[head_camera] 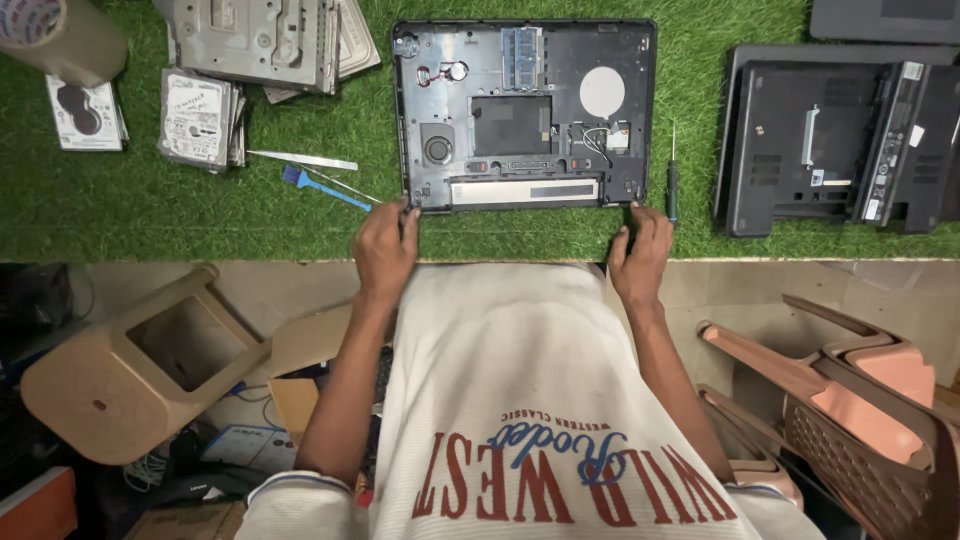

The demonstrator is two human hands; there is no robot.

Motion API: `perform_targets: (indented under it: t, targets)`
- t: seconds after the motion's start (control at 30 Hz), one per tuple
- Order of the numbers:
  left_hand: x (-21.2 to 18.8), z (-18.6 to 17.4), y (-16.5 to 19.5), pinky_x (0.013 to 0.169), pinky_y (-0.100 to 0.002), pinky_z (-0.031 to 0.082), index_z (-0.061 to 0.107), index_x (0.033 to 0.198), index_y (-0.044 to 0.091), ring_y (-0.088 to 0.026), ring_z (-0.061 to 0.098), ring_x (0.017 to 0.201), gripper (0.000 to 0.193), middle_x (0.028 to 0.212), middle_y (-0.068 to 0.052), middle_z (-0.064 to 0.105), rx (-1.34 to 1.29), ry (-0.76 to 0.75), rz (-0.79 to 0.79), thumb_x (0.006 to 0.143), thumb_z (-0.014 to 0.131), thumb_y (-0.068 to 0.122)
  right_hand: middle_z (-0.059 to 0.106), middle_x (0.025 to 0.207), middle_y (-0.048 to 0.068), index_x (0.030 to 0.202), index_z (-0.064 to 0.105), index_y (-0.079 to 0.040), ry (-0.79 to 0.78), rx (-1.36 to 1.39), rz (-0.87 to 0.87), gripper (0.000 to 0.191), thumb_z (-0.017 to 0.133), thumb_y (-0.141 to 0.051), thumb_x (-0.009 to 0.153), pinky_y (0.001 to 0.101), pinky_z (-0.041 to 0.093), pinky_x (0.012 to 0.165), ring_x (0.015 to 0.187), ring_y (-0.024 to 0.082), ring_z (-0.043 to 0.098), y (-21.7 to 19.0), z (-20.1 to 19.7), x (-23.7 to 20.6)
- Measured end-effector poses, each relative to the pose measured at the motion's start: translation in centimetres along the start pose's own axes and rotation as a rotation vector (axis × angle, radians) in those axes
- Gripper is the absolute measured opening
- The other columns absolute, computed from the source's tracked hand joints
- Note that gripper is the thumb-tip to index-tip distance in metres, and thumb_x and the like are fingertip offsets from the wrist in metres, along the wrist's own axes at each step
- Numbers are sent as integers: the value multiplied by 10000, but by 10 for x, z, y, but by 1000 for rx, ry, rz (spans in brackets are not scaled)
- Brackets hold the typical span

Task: The person works on a laptop with its bottom cover removed, unscrewing and prying internal components with a screwdriver and spudger, handling small parts and cables by hand, and lifting and repositioning the laptop chassis on the workbench.

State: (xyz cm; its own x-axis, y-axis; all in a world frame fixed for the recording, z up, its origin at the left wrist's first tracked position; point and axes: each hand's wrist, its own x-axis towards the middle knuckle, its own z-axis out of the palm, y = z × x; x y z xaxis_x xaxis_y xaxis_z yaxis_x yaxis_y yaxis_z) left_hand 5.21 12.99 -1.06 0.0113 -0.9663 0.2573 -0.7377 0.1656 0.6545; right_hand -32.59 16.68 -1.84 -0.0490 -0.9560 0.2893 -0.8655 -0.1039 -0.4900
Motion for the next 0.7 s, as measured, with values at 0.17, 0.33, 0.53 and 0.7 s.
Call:
perform_targets:
  t: [0.17, 0.33, 0.53, 0.7]
  targets:
    - [2, 9, -8, 620, -376, 544, 676, 1007, 14, -225, 694, 678, 139, 814, -115, 712, -134, -38, -220, 933, 755, 101, 578, 1270, 230, 1278, 550, 33, 3, 11, 1, 335, 594, 23, 945, 512, 432, 1040, 1179, 419, 548, -1, 0, 1]
    - [20, 3, -30, 601, -318, 542, 671, 979, -15, -162, 683, 643, 114, 756, -96, 721, -300, -142, -318, 922, 742, 54, 578, 1264, 231, 1278, 559, 33, -14, -8, 18, 340, 600, 21, 940, 516, 428, 1038, 1177, 425, 546, -1, 0, 2]
    - [32, -3, -38, 578, -265, 555, 715, 996, -32, -127, 728, 620, 112, 725, -65, 728, -383, -303, -417, 902, 713, 29, 570, 1275, 235, 1307, 556, 29, -19, 1, 29, 367, 600, 13, 943, 516, 423, 1049, 1186, 425, 539, -1, -1, 2]
    - [36, -4, -36, 569, -254, 556, 722, 976, -46, -112, 717, 613, 126, 719, -48, 720, -462, -334, -481, 903, 728, 57, 571, 1264, 243, 1303, 560, 32, -19, -1, 45, 367, 604, 7, 939, 516, 418, 1032, 1170, 431, 538, -2, -2, 3]
